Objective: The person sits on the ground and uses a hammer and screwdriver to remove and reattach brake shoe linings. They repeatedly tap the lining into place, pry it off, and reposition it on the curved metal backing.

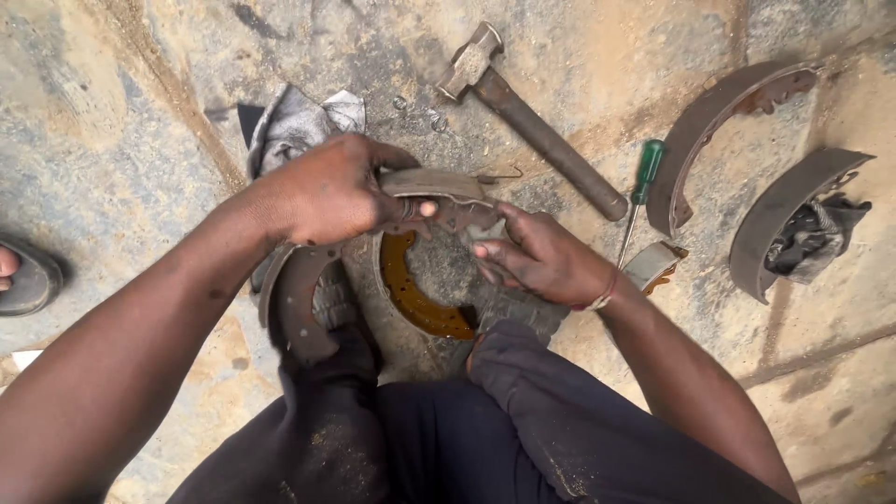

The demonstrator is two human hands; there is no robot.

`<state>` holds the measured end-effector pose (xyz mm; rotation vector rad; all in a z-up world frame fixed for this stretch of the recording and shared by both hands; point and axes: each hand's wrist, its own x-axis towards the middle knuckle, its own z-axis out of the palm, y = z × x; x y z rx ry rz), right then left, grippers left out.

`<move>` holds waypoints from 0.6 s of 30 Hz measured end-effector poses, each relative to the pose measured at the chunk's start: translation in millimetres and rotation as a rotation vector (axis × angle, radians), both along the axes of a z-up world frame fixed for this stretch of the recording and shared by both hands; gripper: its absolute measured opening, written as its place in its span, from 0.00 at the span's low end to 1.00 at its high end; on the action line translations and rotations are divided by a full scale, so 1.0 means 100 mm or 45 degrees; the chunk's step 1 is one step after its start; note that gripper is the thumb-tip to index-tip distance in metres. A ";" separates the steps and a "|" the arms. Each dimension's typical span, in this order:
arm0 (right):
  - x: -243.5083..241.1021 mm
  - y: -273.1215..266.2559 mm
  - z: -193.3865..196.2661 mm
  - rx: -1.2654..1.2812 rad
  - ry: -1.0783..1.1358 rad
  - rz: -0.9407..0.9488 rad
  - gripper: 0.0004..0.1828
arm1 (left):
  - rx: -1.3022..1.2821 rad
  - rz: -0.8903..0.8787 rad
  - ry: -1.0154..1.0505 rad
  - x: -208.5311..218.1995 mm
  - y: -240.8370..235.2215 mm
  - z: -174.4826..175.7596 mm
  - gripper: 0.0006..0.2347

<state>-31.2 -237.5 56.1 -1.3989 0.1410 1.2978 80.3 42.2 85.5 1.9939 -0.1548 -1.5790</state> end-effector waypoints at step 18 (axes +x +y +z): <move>-0.07 0.15 -0.29 -0.481 0.035 0.192 0.22 | 0.110 0.457 -0.173 0.07 0.84 -0.06 0.25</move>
